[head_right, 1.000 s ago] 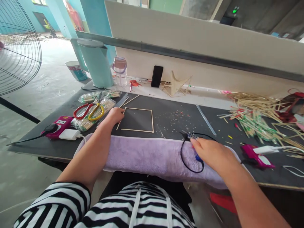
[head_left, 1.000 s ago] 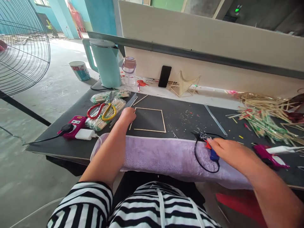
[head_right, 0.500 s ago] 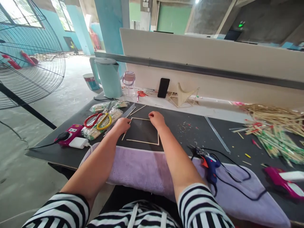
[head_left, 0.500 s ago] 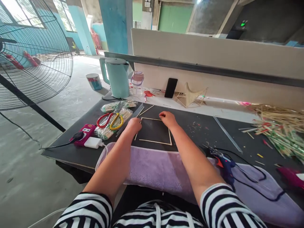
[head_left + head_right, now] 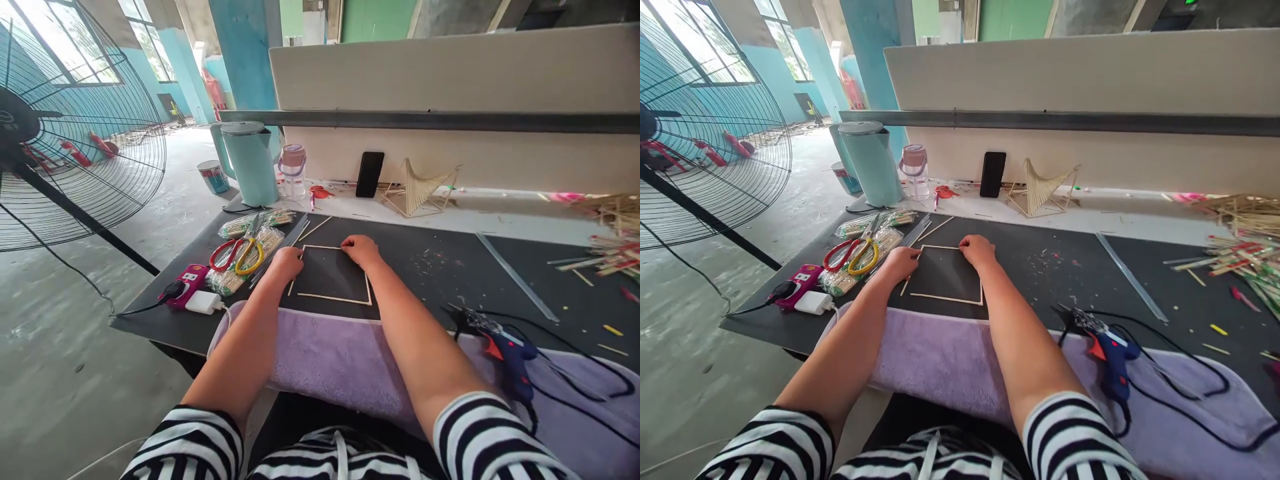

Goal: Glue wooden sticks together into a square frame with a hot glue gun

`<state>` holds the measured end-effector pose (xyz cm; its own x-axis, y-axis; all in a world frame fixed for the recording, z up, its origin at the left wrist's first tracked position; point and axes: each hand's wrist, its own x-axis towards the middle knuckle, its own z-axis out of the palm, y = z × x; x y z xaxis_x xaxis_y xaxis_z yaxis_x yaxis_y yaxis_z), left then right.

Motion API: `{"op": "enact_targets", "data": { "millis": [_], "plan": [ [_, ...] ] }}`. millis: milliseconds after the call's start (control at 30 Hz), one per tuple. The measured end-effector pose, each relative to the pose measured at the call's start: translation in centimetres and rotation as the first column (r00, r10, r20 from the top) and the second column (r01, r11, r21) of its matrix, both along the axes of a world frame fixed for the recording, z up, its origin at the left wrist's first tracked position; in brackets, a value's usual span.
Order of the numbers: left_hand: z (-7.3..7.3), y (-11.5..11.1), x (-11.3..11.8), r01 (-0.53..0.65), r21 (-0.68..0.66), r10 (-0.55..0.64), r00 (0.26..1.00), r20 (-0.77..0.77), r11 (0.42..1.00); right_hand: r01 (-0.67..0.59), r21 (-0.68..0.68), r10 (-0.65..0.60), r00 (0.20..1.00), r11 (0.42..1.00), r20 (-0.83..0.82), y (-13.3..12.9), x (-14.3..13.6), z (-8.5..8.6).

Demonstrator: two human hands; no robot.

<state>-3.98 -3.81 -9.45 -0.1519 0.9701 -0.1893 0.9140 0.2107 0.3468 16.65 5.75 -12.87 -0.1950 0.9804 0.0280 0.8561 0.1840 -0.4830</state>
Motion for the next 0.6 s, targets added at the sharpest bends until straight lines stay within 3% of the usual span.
{"op": "enact_targets", "data": {
  "millis": [600],
  "plan": [
    [-0.39,0.15,-0.07,-0.022,0.017,0.022,1.000,-0.019,1.000,-0.017,-0.009,0.018,0.995,1.000,0.097,-0.34,-0.44,0.41]
  ]
}}
